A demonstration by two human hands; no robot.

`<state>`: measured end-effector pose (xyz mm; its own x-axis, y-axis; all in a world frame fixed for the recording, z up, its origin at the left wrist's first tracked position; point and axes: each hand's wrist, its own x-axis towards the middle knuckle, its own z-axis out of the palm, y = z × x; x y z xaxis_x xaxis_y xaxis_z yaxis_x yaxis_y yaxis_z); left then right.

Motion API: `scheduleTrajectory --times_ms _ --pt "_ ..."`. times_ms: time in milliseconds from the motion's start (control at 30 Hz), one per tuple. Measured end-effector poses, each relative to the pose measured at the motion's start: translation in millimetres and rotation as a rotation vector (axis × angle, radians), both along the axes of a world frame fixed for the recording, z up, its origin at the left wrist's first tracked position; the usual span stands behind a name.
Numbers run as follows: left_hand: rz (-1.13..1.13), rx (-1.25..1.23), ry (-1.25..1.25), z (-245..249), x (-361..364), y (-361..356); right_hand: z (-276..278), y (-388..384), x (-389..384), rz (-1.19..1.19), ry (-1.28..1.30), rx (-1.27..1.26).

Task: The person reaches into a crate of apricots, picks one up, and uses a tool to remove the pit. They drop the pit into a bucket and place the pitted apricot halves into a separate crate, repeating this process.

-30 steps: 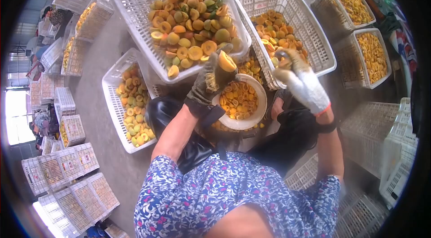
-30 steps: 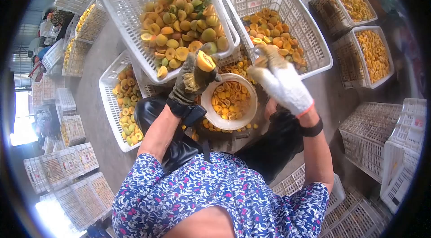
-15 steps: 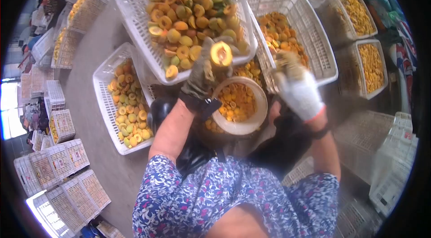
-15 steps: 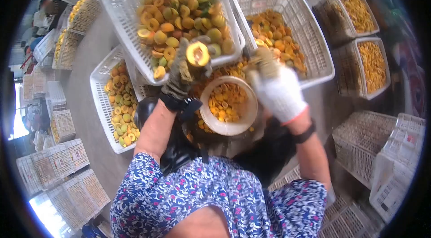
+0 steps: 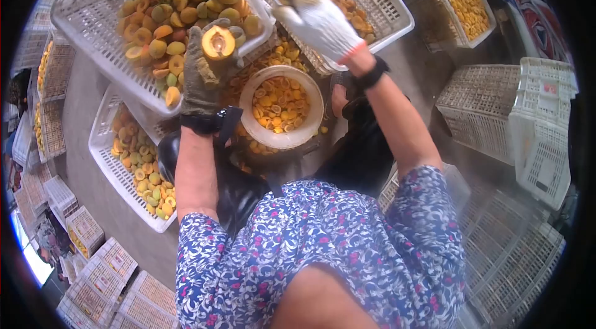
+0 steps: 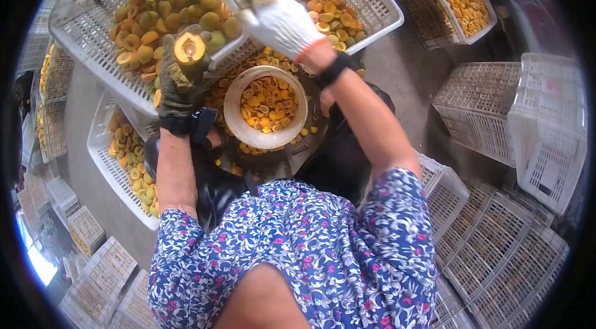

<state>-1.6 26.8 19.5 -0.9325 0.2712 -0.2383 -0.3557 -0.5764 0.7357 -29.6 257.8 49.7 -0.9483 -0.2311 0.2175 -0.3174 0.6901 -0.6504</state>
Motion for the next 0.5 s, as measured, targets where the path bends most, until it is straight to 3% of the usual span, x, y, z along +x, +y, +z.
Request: scheduleTrajectory --times_ms 67,133,167,233,267,300,367,433,500 --pt "0.079 -0.18 0.012 7 1 2 -16 -15 -22 0.018 0.076 -0.033" --pt "0.06 -0.162 0.077 -7 -6 -7 -24 -20 -38 -0.059 0.361 -0.014" --pt "0.05 -0.149 0.139 -15 -9 -12 -24 -18 -39 -0.063 0.364 -0.01" --pt "0.032 -0.078 0.138 -8 -11 -11 -15 -19 -35 -0.156 0.251 -0.307" --pt "0.057 -0.046 0.108 -7 -10 -11 -44 -9 -45 -0.103 0.718 0.164" --pt "0.083 -0.014 0.081 -6 -11 -10 -43 -9 -38 -0.106 0.718 0.165" --pt "0.053 -0.029 0.125 -4 -11 -10 -34 -17 -2 -0.123 0.089 -0.392" --pt "0.036 0.037 0.085 -5 -12 -10 -27 -12 22 -0.097 0.094 -0.281" --pt "0.03 -0.114 0.167 -7 -10 -10 -40 -3 34 0.064 0.53 0.099"
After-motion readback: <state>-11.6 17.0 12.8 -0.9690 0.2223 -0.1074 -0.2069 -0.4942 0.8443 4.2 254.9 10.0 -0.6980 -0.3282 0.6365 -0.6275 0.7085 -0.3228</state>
